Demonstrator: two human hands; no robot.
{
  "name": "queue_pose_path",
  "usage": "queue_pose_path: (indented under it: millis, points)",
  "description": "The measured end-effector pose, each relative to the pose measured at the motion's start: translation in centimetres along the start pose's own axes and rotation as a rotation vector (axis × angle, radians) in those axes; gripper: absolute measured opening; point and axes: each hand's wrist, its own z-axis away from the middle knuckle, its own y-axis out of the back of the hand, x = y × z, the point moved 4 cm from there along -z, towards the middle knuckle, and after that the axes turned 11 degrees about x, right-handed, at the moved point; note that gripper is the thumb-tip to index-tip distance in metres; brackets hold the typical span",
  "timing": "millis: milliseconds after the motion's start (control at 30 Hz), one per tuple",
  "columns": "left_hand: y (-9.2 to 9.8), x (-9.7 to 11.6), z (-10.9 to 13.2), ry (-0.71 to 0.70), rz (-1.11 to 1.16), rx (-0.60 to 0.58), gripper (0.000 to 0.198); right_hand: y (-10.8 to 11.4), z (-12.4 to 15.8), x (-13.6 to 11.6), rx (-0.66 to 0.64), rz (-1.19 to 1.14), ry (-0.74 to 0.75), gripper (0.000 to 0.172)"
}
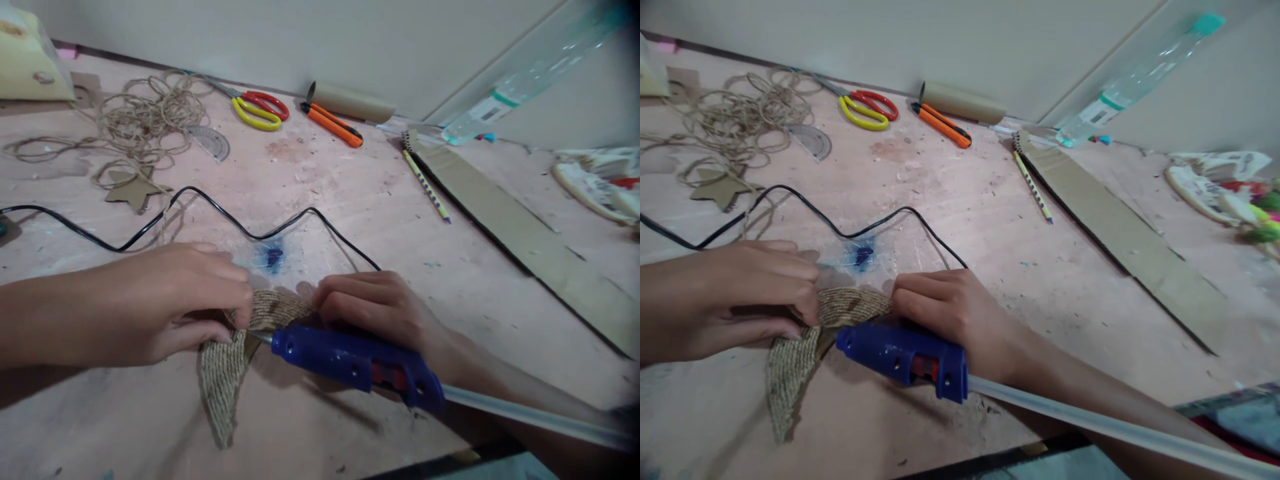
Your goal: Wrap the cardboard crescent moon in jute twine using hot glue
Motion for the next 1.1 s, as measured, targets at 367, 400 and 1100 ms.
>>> queue_pose_path:
  millis: [367, 400, 1100]
  points:
    - [-0.2, -0.3, -0.1, 0.016, 0.034, -0.004, 0.015, -0.2, -0.2, -0.2, -0.006, 0.017, -0.049, 0.022]
    - [-0.2, -0.3, -0.1, 0.016, 0.037, -0.005, 0.015, -0.2, -0.2, -0.2, -0.011, 0.019, -0.058, 0.021]
    - [-0.3, -0.4, -0.1, -0.009, 0.080, 0.004, 0.021, -0.2, 0.3, 0.5, 0.002, 0.045, 0.025, 0.031]
